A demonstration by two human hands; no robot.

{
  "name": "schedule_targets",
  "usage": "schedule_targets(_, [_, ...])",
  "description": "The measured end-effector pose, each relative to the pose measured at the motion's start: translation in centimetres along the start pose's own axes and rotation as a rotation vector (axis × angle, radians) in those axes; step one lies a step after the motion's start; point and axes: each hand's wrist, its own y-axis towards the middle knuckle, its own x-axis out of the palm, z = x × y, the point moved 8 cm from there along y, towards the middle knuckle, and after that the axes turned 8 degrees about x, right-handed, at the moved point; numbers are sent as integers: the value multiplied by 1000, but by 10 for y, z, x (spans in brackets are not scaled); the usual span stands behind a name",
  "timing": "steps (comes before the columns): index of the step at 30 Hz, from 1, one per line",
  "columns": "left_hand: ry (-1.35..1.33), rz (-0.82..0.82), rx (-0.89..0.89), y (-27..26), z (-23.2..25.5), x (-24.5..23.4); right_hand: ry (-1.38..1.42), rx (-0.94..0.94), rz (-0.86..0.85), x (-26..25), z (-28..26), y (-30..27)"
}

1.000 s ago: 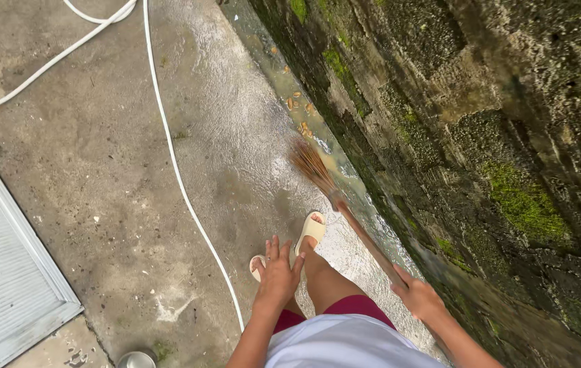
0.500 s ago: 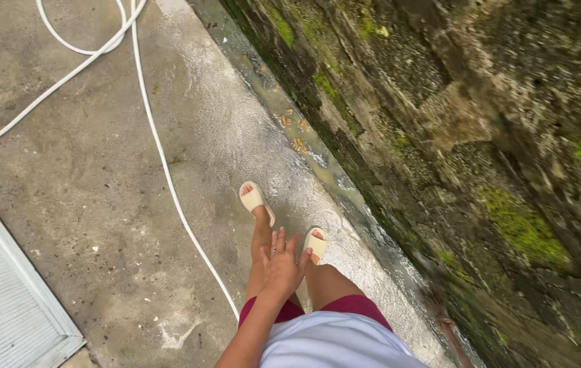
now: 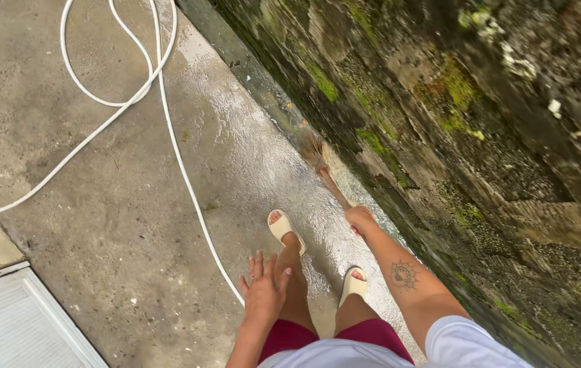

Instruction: The person sweeps water and debris along a wet outdoor concrete path using a broom by hand.

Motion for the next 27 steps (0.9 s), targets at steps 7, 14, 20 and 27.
schedule_targets(7, [0, 33, 59, 51, -21, -65, -22, -88, 18, -45, 65, -67])
schedule_targets(14, [-14, -91, 84, 96, -16, -94, -277, 431, 60, -75, 237, -114])
schedule_targets(20, [5, -71, 47, 144, -50, -138, 44, 506, 127, -40, 122, -102])
schedule_targets(27, [35, -26, -53, 220, -88, -216, 56, 126, -34, 70, -229, -33])
